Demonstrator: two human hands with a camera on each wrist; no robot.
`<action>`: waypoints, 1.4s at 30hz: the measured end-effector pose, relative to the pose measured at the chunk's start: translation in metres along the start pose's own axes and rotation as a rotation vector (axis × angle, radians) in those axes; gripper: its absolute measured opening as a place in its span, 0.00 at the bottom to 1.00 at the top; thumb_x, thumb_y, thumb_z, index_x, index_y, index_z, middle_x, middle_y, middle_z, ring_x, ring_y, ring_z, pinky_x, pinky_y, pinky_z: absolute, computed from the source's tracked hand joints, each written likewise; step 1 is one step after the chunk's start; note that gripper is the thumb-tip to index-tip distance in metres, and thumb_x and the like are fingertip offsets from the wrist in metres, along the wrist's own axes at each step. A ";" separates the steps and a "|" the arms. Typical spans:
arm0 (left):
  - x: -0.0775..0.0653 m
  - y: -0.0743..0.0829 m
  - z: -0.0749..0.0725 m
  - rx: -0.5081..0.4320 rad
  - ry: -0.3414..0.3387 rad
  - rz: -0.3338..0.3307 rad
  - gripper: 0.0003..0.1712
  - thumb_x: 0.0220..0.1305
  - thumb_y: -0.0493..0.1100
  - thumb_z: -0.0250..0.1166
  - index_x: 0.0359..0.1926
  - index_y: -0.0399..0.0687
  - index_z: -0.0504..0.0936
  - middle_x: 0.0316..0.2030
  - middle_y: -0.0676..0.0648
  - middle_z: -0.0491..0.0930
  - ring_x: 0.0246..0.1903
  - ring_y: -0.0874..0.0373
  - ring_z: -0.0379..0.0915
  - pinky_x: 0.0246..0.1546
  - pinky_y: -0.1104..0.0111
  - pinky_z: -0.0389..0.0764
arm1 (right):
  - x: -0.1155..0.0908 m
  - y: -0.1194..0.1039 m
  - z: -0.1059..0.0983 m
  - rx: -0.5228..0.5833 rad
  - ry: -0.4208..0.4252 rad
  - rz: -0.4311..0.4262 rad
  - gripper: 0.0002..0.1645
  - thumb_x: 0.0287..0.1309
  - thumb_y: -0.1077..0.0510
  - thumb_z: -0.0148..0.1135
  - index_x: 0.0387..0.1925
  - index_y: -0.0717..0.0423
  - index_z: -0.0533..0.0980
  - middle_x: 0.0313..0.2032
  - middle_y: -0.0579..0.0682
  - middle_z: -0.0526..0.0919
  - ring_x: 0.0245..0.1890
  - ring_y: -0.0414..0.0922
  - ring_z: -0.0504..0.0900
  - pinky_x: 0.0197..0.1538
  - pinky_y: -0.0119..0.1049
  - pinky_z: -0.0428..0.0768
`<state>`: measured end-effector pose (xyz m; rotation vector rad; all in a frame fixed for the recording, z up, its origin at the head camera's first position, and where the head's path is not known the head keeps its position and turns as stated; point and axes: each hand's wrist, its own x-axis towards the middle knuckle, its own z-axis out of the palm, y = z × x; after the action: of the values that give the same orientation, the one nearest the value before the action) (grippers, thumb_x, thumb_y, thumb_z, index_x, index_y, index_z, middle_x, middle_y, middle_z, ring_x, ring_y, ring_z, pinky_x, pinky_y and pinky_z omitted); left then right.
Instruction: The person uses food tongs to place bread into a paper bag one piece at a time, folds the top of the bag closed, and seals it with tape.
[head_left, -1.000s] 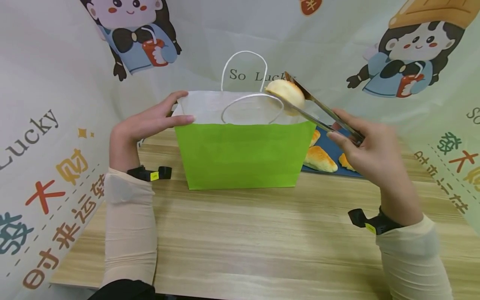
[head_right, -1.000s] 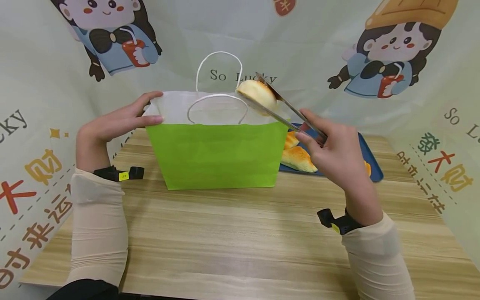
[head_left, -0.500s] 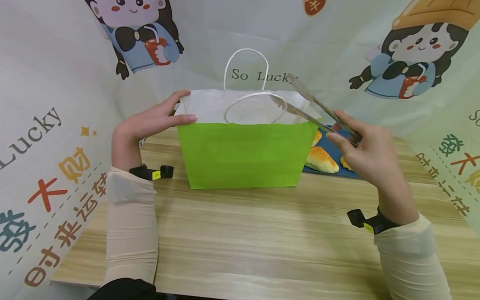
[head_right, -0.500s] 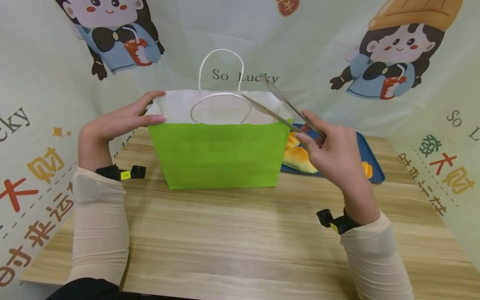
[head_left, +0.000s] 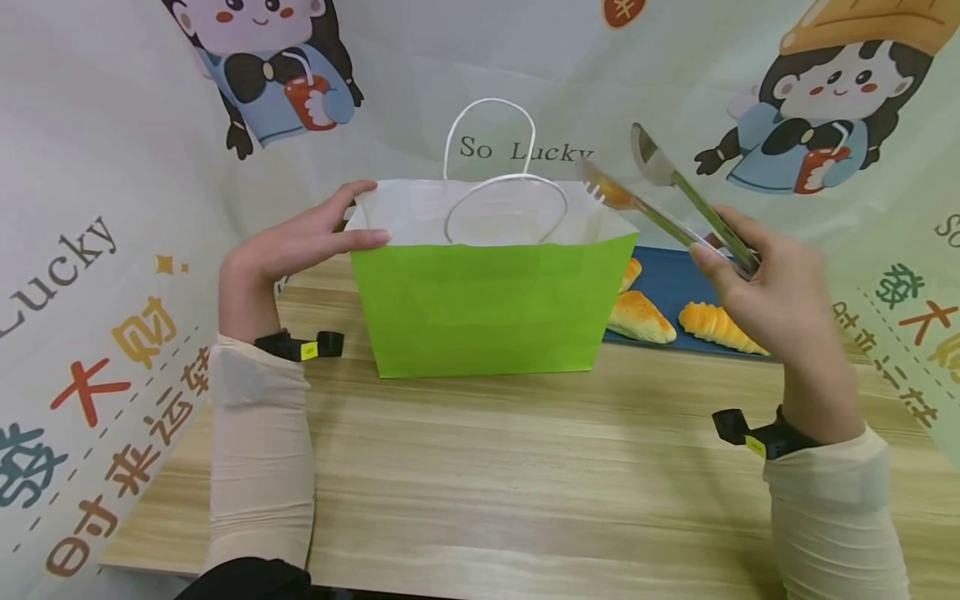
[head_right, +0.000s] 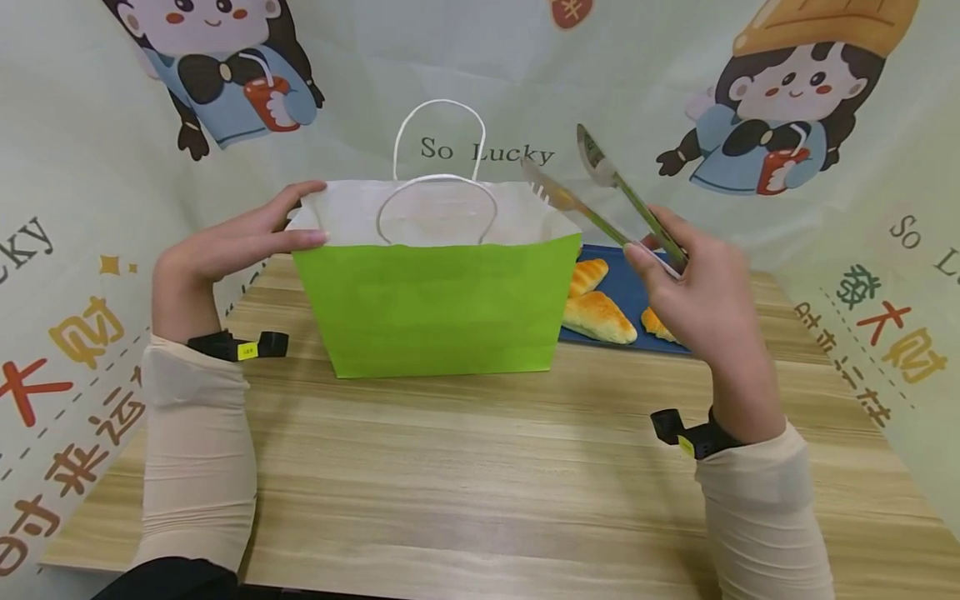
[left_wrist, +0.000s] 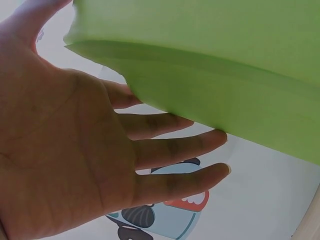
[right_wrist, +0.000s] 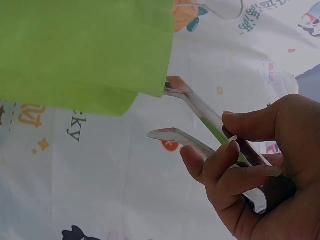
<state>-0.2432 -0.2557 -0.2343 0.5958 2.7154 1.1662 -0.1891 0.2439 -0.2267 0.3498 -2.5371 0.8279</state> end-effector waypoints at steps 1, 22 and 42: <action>0.000 0.000 0.000 -0.004 0.001 -0.002 0.53 0.76 0.62 0.59 0.86 0.53 0.38 0.82 0.42 0.47 0.79 0.45 0.45 0.78 0.41 0.50 | 0.001 0.002 -0.002 -0.018 0.001 0.010 0.32 0.75 0.46 0.62 0.75 0.51 0.73 0.39 0.64 0.83 0.18 0.44 0.70 0.18 0.31 0.66; -0.001 0.002 0.000 -0.004 0.004 -0.008 0.53 0.75 0.63 0.58 0.86 0.54 0.39 0.83 0.43 0.46 0.79 0.46 0.44 0.78 0.40 0.49 | 0.012 0.043 -0.026 -0.202 -0.174 0.079 0.38 0.80 0.42 0.51 0.74 0.67 0.68 0.59 0.74 0.77 0.42 0.65 0.74 0.39 0.53 0.70; 0.000 0.003 0.000 -0.019 -0.005 -0.005 0.53 0.76 0.62 0.58 0.86 0.54 0.39 0.83 0.43 0.46 0.80 0.46 0.44 0.78 0.41 0.49 | 0.011 0.097 -0.058 -0.397 -0.585 0.143 0.39 0.74 0.53 0.65 0.69 0.81 0.65 0.53 0.82 0.77 0.33 0.58 0.77 0.34 0.51 0.79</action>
<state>-0.2421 -0.2540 -0.2327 0.5891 2.6964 1.1867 -0.2146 0.3544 -0.2276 0.3141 -3.2163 0.2644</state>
